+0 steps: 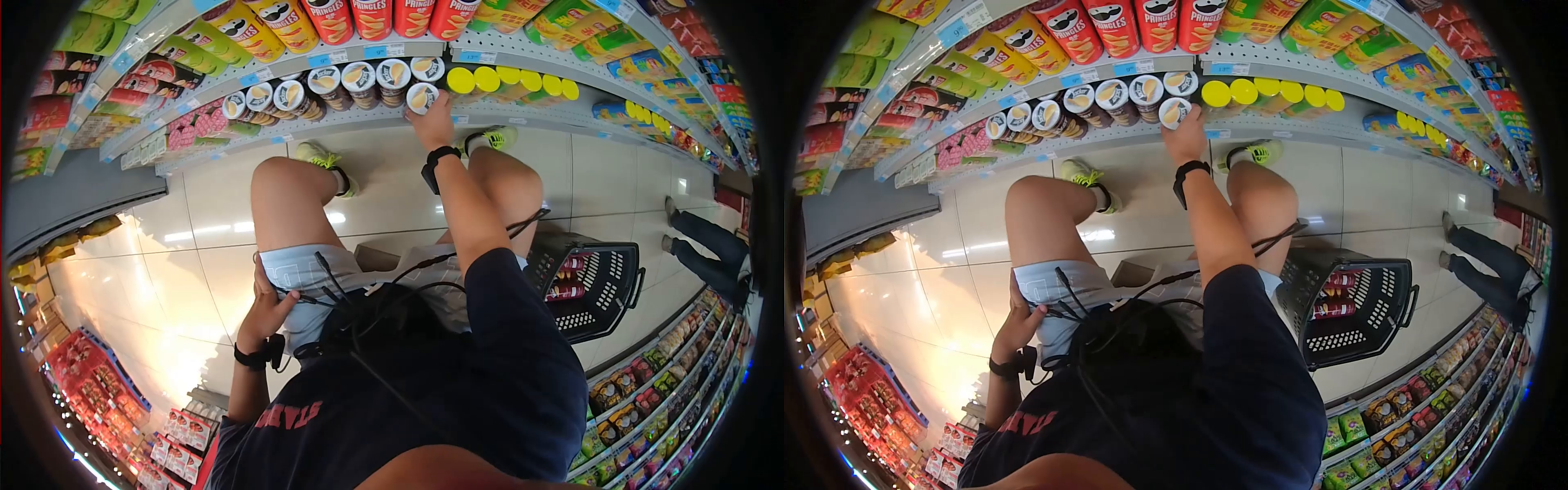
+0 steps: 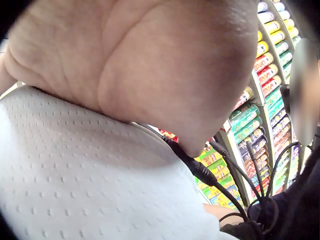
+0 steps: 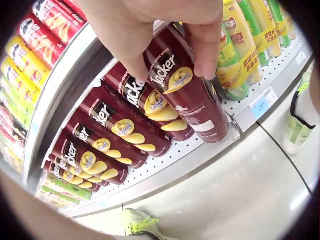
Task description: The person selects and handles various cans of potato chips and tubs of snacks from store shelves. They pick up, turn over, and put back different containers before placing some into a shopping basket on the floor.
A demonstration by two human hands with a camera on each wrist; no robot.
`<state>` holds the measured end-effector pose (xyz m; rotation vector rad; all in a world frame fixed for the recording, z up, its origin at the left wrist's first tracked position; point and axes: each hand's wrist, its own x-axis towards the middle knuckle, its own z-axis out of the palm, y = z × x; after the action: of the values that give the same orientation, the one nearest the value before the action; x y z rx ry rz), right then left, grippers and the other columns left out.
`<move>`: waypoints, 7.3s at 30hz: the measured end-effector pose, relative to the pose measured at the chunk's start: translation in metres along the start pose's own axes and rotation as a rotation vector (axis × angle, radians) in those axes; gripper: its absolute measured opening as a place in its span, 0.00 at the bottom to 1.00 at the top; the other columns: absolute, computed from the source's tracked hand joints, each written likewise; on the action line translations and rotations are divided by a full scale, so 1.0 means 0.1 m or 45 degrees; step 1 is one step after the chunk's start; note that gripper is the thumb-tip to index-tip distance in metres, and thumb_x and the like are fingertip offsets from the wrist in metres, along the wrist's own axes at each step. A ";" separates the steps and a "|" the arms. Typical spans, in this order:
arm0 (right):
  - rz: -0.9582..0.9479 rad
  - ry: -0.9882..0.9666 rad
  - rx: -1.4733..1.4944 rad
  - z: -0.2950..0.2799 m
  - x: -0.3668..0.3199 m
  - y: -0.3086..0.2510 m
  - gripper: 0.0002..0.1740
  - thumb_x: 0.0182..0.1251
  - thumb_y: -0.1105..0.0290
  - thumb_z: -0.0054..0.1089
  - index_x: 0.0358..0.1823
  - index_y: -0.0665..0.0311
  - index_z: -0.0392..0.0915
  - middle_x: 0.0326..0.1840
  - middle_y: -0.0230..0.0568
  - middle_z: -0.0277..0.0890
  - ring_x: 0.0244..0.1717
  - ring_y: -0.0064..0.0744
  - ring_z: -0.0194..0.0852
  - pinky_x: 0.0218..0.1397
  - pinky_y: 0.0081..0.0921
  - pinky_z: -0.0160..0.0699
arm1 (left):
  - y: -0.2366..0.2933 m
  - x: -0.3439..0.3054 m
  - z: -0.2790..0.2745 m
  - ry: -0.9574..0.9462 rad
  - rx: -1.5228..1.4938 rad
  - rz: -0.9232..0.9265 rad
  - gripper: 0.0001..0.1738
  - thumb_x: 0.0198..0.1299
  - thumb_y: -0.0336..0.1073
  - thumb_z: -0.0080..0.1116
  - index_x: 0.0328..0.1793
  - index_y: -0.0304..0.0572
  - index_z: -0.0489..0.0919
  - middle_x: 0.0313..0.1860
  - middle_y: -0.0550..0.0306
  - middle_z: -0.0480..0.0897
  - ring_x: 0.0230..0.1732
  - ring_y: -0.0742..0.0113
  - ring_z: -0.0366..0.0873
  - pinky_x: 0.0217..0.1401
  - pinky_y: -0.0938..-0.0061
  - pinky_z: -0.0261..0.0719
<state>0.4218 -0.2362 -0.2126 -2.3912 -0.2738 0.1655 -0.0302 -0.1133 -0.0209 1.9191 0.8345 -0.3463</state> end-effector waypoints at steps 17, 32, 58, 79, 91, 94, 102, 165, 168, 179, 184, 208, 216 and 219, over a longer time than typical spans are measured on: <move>0.032 -0.105 0.077 -0.07 -0.06 0.01 0.42 0.43 0.56 0.77 0.56 0.66 0.62 0.55 0.59 0.73 0.55 0.59 0.75 0.56 0.45 0.76 | -0.14 -0.03 0.06 0.077 0.088 0.054 0.61 0.61 0.51 0.62 0.79 0.29 0.29 0.77 0.24 0.46 0.79 0.34 0.45 0.79 0.55 0.46; -0.156 0.049 0.087 0.23 -0.10 -0.19 0.42 0.42 0.53 0.79 0.49 0.74 0.65 0.47 0.61 0.76 0.48 0.61 0.77 0.50 0.44 0.78 | 0.07 -0.07 0.06 0.155 0.085 -0.020 0.62 0.58 0.54 0.63 0.79 0.30 0.32 0.75 0.24 0.51 0.77 0.33 0.49 0.78 0.54 0.49; 0.269 -0.453 0.375 0.21 0.28 -0.15 0.50 0.43 0.48 0.78 0.59 0.78 0.65 0.54 0.64 0.75 0.49 0.54 0.81 0.28 0.35 0.87 | -0.04 -0.03 0.06 0.134 0.065 0.025 0.52 0.64 0.44 0.58 0.80 0.35 0.34 0.78 0.32 0.47 0.80 0.45 0.44 0.80 0.59 0.45; 0.569 -0.385 1.045 0.84 0.43 0.06 0.43 0.55 0.50 0.71 0.58 0.78 0.63 0.42 0.54 0.80 0.23 0.40 0.84 0.20 0.31 0.87 | 0.14 -0.01 0.10 0.131 -0.064 -0.072 0.54 0.64 0.47 0.60 0.80 0.33 0.34 0.76 0.31 0.52 0.77 0.47 0.50 0.78 0.61 0.49; 0.479 -0.003 0.903 1.82 0.77 0.20 0.38 0.58 0.52 0.72 0.61 0.67 0.64 0.42 0.49 0.80 0.21 0.35 0.81 0.19 0.29 0.83 | -0.07 -0.06 0.15 0.168 -0.124 -0.113 0.51 0.65 0.44 0.57 0.80 0.34 0.35 0.74 0.33 0.55 0.75 0.48 0.54 0.77 0.62 0.51; 0.332 0.185 0.717 1.77 0.71 0.10 0.40 0.58 0.50 0.71 0.60 0.72 0.63 0.49 0.51 0.77 0.43 0.43 0.80 0.46 0.39 0.78 | 0.02 -0.06 0.17 0.129 -0.215 -0.079 0.50 0.68 0.45 0.55 0.80 0.34 0.34 0.75 0.36 0.53 0.75 0.52 0.53 0.76 0.65 0.52; 0.496 -0.039 0.748 1.37 0.53 -0.10 0.59 0.51 0.46 0.72 0.69 0.84 0.49 0.63 0.62 0.69 0.60 0.51 0.73 0.58 0.39 0.75 | -0.13 0.01 0.20 0.050 -0.275 -0.224 0.46 0.71 0.46 0.50 0.81 0.40 0.35 0.76 0.36 0.54 0.75 0.52 0.53 0.77 0.66 0.50; 0.319 0.426 0.838 -4.36 -2.02 0.98 0.32 0.60 0.61 0.67 0.62 0.70 0.69 0.49 0.44 0.77 0.45 0.33 0.80 0.41 0.27 0.84 | 0.28 0.52 -0.48 0.244 0.497 0.454 0.46 0.59 0.54 0.63 0.79 0.47 0.56 0.77 0.33 0.53 0.77 0.35 0.51 0.76 0.50 0.54; 0.175 -0.062 0.868 -4.07 -1.58 0.23 0.26 0.67 0.55 0.58 0.56 0.70 0.73 0.45 0.43 0.78 0.40 0.32 0.82 0.38 0.31 0.87 | 0.21 0.51 -0.34 0.144 0.491 0.568 0.48 0.59 0.43 0.63 0.81 0.44 0.51 0.80 0.34 0.45 0.80 0.38 0.43 0.79 0.54 0.47; -0.091 -0.801 0.015 -2.12 -0.55 -1.27 0.37 0.55 0.51 0.71 0.62 0.64 0.70 0.46 0.41 0.77 0.36 0.28 0.79 0.30 0.24 0.83 | -0.19 0.40 -0.31 0.354 0.277 0.497 0.57 0.53 0.51 0.68 0.83 0.50 0.44 0.81 0.33 0.37 0.79 0.30 0.38 0.79 0.50 0.48; -0.883 -0.692 -0.564 -0.95 -0.28 -1.27 0.38 0.46 0.57 0.75 0.62 0.55 0.72 0.52 0.56 0.74 0.50 0.49 0.78 0.51 0.42 0.80 | -0.14 0.38 -0.35 0.341 0.239 0.447 0.58 0.52 0.51 0.68 0.83 0.52 0.43 0.81 0.34 0.36 0.79 0.28 0.39 0.78 0.49 0.49; -0.987 -0.382 -0.479 0.49 -0.18 -0.96 0.36 0.50 0.75 0.66 0.65 0.50 0.72 0.64 0.50 0.63 0.59 0.54 0.66 0.60 0.45 0.73 | 0.33 0.50 -0.42 0.253 0.411 0.311 0.60 0.48 0.45 0.68 0.82 0.41 0.42 0.80 0.31 0.36 0.80 0.32 0.39 0.79 0.53 0.50; -0.964 -0.313 -0.473 0.65 -0.04 -0.89 0.38 0.52 0.73 0.70 0.68 0.50 0.69 0.68 0.55 0.59 0.64 0.57 0.63 0.66 0.45 0.68 | 0.35 0.51 -0.40 0.223 0.387 0.269 0.62 0.47 0.41 0.69 0.82 0.43 0.40 0.81 0.32 0.34 0.80 0.32 0.38 0.79 0.53 0.49; -0.967 -0.291 -0.454 0.69 -0.01 -0.87 0.37 0.52 0.73 0.69 0.68 0.51 0.69 0.69 0.54 0.59 0.64 0.57 0.62 0.66 0.46 0.68 | 0.35 0.49 -0.40 0.226 0.370 0.261 0.61 0.48 0.41 0.68 0.83 0.43 0.39 0.81 0.32 0.34 0.80 0.32 0.38 0.79 0.54 0.49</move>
<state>0.3943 -0.1289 -0.2053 -2.4233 -1.3803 0.0315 0.0248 -0.0688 -0.0060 2.3112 0.7226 -0.1810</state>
